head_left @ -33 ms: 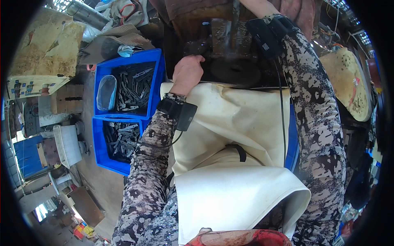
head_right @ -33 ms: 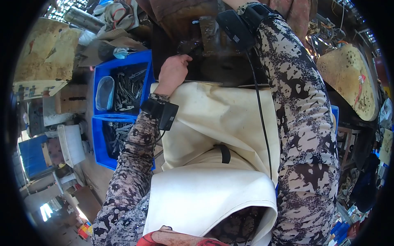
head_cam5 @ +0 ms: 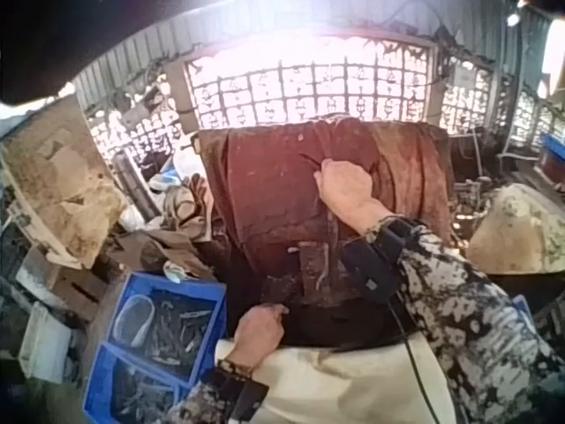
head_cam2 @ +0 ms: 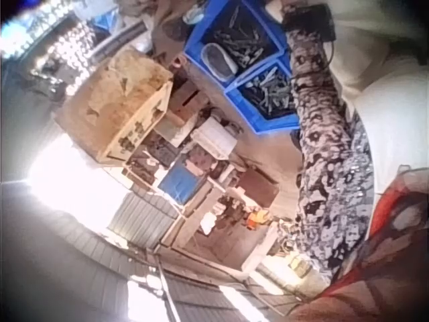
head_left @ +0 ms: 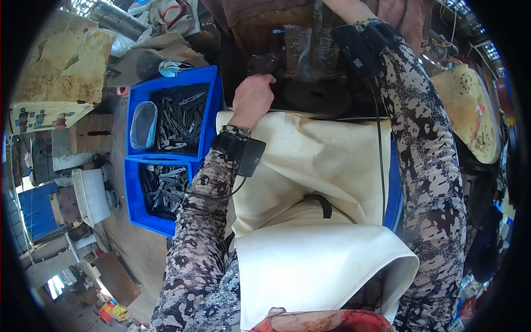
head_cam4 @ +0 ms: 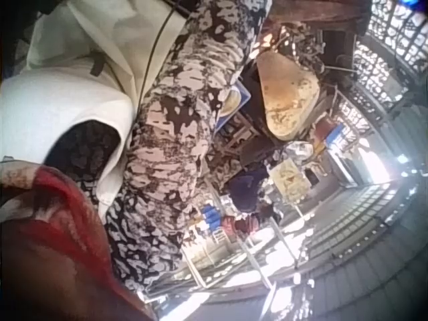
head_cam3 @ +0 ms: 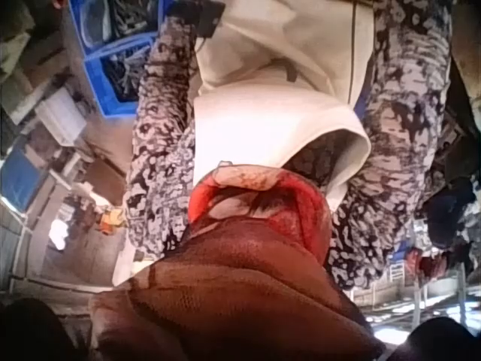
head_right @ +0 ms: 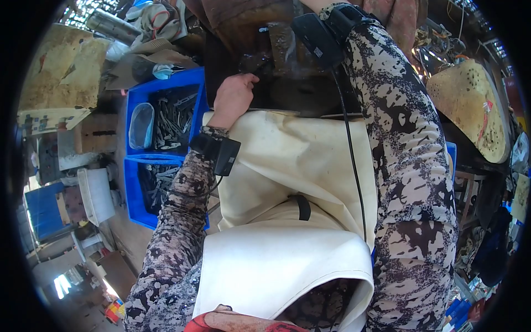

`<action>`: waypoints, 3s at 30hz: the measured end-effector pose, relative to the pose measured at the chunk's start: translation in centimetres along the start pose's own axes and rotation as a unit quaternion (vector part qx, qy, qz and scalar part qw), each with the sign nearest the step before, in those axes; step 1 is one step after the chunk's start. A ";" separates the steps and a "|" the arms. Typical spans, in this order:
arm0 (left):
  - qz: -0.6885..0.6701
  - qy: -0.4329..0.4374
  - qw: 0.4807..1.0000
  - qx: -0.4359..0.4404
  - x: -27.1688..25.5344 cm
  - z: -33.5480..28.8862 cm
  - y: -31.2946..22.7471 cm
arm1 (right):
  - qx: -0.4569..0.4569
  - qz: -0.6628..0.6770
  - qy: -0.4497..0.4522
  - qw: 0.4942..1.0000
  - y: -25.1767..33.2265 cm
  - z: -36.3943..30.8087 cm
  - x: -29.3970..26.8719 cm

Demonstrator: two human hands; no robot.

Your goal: The person picks up a metal piece from a blue bin, holds it against a grinding machine while water flows over it, and then dips it into a bucket of liquid. This process is repeated for several metal pieces, one at a time.

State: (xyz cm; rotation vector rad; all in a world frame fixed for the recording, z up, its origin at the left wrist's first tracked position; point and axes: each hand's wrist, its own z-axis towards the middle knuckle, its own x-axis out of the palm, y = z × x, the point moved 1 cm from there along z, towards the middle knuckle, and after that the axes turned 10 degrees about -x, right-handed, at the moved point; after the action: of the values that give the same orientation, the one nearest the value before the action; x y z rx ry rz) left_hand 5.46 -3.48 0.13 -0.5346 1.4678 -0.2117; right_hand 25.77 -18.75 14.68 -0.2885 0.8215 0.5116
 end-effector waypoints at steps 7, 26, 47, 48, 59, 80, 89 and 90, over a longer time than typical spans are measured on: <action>-0.001 0.022 0.999 -0.030 0.1 0.1 0.0 | -0.005 -0.002 -0.003 1.000 -0.1 -0.1 0.2; -0.112 -0.172 0.978 0.048 0.0 0.4 0.7 | -0.015 0.314 -0.001 0.949 2.8 -13.0 -9.5; 0.183 0.039 0.968 0.168 3.8 5.2 -0.3 | 0.040 0.482 0.215 0.849 5.6 -28.8 -13.1; 0.190 0.049 0.969 0.148 4.3 5.3 -0.4 | 0.133 0.576 0.239 0.770 5.2 -28.4 -12.8; 0.023 -0.130 0.985 0.113 -1.0 0.1 -4.2 | 0.504 0.760 0.055 0.407 1.4 -25.0 -7.0; -0.184 0.029 0.974 0.130 -1.1 -5.0 -7.4 | 0.445 0.815 -0.029 0.370 1.1 -24.8 -4.3; -0.291 0.109 0.950 0.013 1.6 5.7 -2.0 | 0.150 0.300 -0.009 0.942 -3.7 -25.0 -3.0; -0.296 0.132 0.946 0.007 2.5 6.5 -1.7 | 0.148 0.259 0.002 0.955 -3.8 -25.4 -3.1</action>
State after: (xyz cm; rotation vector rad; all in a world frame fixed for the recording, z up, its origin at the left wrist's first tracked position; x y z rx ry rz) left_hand 12.38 -4.72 -1.24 -0.9582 1.5255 -0.7932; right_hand 10.27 -34.03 0.62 0.2118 0.9675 0.8650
